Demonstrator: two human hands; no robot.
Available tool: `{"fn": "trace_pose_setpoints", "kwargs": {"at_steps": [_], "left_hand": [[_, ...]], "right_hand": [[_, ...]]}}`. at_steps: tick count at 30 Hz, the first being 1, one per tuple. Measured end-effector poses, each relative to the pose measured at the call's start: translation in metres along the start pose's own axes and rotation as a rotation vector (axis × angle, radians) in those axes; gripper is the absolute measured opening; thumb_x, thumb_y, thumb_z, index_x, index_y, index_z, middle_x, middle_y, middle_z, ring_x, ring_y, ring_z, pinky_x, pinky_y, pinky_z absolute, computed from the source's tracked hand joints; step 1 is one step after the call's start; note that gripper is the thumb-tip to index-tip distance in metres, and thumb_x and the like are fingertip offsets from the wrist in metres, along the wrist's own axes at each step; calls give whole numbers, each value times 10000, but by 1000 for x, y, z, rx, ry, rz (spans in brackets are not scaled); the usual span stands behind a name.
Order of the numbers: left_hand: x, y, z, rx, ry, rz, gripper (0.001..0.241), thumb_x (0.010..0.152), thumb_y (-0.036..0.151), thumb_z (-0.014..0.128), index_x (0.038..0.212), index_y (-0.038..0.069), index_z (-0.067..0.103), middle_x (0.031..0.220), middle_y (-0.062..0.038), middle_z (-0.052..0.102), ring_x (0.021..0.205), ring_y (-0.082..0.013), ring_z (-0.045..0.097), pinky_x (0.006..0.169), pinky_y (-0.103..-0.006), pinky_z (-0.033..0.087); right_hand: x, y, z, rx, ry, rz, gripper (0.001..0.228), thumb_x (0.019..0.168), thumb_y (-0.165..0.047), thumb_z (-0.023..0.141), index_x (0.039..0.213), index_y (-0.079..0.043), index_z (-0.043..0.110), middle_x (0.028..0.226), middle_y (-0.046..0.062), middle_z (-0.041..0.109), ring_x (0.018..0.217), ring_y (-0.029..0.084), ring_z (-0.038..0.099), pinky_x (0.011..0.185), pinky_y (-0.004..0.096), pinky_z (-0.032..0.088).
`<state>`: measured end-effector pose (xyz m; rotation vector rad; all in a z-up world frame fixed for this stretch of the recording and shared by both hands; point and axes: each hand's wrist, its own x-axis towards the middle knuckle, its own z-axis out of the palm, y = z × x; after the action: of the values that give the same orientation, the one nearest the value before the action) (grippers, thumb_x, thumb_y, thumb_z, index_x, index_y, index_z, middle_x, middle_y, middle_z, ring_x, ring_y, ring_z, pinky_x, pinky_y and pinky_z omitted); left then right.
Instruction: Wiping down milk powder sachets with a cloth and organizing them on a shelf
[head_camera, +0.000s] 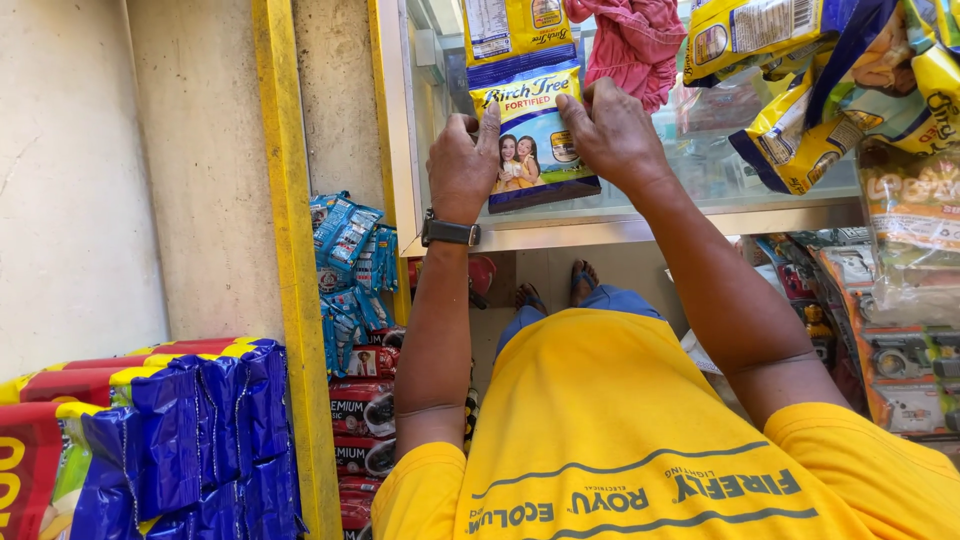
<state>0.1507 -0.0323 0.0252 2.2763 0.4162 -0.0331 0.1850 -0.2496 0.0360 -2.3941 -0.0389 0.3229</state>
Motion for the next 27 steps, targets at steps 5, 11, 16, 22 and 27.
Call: {"fn": "trace_pose_setpoints", "kwargs": {"at_steps": [5,11,16,22,27], "left_hand": [[5,5,-7,-64,-86,-130,727,919,788,456,1175,132,635,1128,-46,847,988,-197,861,721,-336,678],[15,9,-17,-168,-148,-205,751,858,803,494,1172,135,628,1140,-35,861,981,-179,875,749,-320,668],[14,10,-30,-515,-321,-288,675,871,674,592,1258,122,562,1229,-54,866,1013,-222,898,790,-324,735],[13,6,-28,-561,-325,-191,647,888,643,622,1262,116,634,1205,-60,881,952,-217,903,633,-269,690],[14,6,-26,-701,-306,-204,601,878,582,694,1233,102,616,1193,-91,865,952,-227,882,660,-292,678]], "right_hand": [[2,-11,-9,270,-130,215,519,1120,-602,542,1323,-126,574,1249,83,740,1092,222,755,832,410,634],[11,-12,-8,629,-240,294,463,1041,-591,644,1221,-166,609,1208,22,829,1005,170,839,642,293,634],[7,-14,-6,688,-235,280,403,1034,-539,671,1211,-190,578,1326,30,806,1125,204,837,785,345,675],[4,-17,-9,671,-180,258,339,1066,-465,675,1194,-158,610,1284,39,800,1116,186,820,863,349,680],[-3,-22,-16,765,-220,247,343,1056,-421,685,1259,-150,637,1308,25,787,1141,172,793,888,356,687]]}}
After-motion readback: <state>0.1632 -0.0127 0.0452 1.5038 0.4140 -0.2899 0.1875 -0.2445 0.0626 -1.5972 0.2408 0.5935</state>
